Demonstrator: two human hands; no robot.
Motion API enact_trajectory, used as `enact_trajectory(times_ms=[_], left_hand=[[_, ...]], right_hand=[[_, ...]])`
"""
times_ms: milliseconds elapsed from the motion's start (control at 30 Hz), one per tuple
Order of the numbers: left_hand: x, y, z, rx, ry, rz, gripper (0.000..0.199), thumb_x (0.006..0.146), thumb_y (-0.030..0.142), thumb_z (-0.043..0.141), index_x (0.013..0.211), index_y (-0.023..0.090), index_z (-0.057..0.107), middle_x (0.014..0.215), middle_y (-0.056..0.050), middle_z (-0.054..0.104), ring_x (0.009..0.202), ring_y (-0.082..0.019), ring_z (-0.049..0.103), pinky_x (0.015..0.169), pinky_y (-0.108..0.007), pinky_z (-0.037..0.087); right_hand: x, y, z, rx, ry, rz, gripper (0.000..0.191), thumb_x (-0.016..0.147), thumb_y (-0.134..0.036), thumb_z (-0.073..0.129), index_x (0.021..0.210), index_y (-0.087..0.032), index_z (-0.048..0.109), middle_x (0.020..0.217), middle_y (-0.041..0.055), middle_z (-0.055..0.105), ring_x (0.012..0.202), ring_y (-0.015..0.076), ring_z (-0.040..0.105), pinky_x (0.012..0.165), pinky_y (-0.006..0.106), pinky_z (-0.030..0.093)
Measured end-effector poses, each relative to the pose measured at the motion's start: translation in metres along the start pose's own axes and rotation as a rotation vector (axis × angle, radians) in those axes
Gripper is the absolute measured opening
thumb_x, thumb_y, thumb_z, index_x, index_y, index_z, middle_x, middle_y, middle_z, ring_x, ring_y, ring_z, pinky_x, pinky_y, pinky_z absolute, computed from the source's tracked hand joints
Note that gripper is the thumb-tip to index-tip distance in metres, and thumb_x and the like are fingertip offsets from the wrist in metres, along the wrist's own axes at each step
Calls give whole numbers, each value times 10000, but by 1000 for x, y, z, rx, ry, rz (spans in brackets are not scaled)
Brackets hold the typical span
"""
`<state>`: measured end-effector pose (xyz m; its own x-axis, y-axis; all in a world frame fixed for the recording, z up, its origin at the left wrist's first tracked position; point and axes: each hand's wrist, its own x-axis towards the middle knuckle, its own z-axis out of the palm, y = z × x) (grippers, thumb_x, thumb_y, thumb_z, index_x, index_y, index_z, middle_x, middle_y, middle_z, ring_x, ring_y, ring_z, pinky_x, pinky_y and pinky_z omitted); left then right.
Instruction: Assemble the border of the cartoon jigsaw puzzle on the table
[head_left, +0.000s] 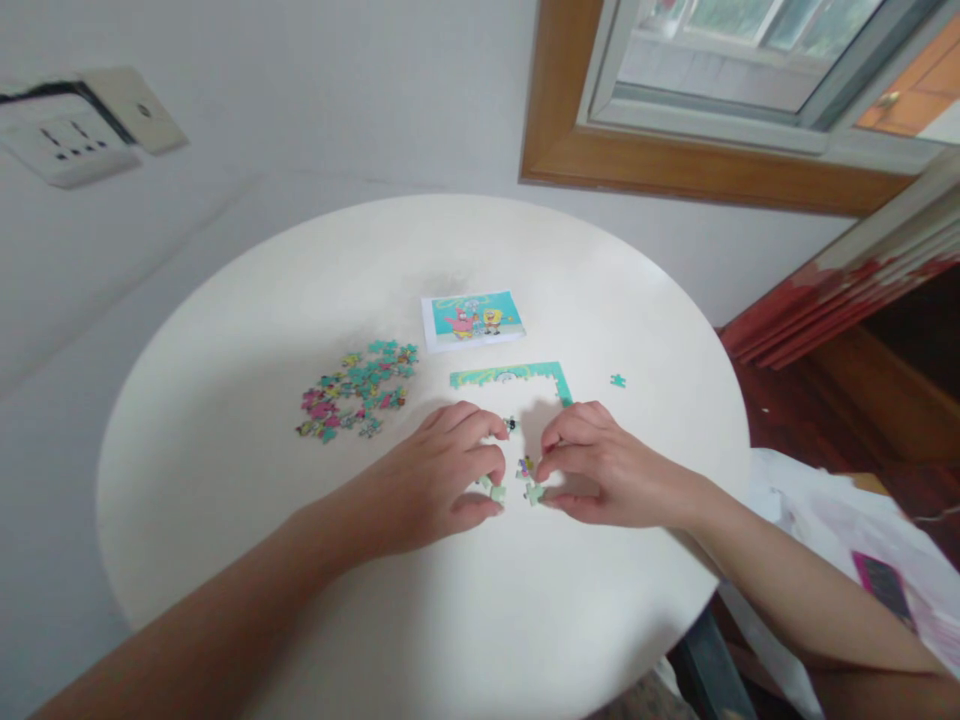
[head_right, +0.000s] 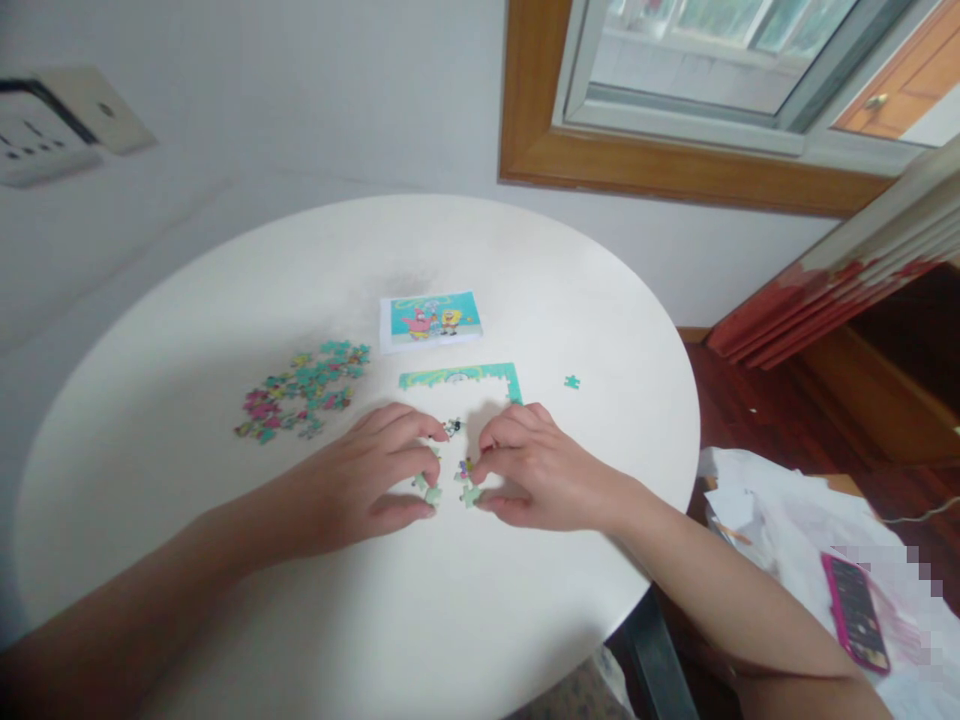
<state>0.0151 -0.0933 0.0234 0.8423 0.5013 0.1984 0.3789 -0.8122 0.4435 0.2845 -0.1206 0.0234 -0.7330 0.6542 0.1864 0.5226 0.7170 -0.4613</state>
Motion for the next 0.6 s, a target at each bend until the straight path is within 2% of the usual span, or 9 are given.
enact_trajectory(times_ms=[333, 600], left_hand=[[1, 2, -1, 3, 19, 3, 112, 849, 211, 717, 925, 196, 636, 1173, -85, 592, 1190, -264, 500, 1040, -413, 343], [1, 0, -1, 7, 10, -10, 142, 844, 230, 731, 931, 194, 625, 1197, -86, 585, 1173, -270, 495, 1025, -426, 348]], right_hand=[[-2, 0, -7, -1, 4, 35, 141, 840, -269, 725, 973, -220, 719, 1068, 52, 645, 1076, 224, 546, 994, 392, 324], [-2, 2, -5, -20, -8, 55, 242, 868, -352, 718, 1069, -216, 714, 1103, 67, 645, 1086, 237, 536, 982, 406, 328]])
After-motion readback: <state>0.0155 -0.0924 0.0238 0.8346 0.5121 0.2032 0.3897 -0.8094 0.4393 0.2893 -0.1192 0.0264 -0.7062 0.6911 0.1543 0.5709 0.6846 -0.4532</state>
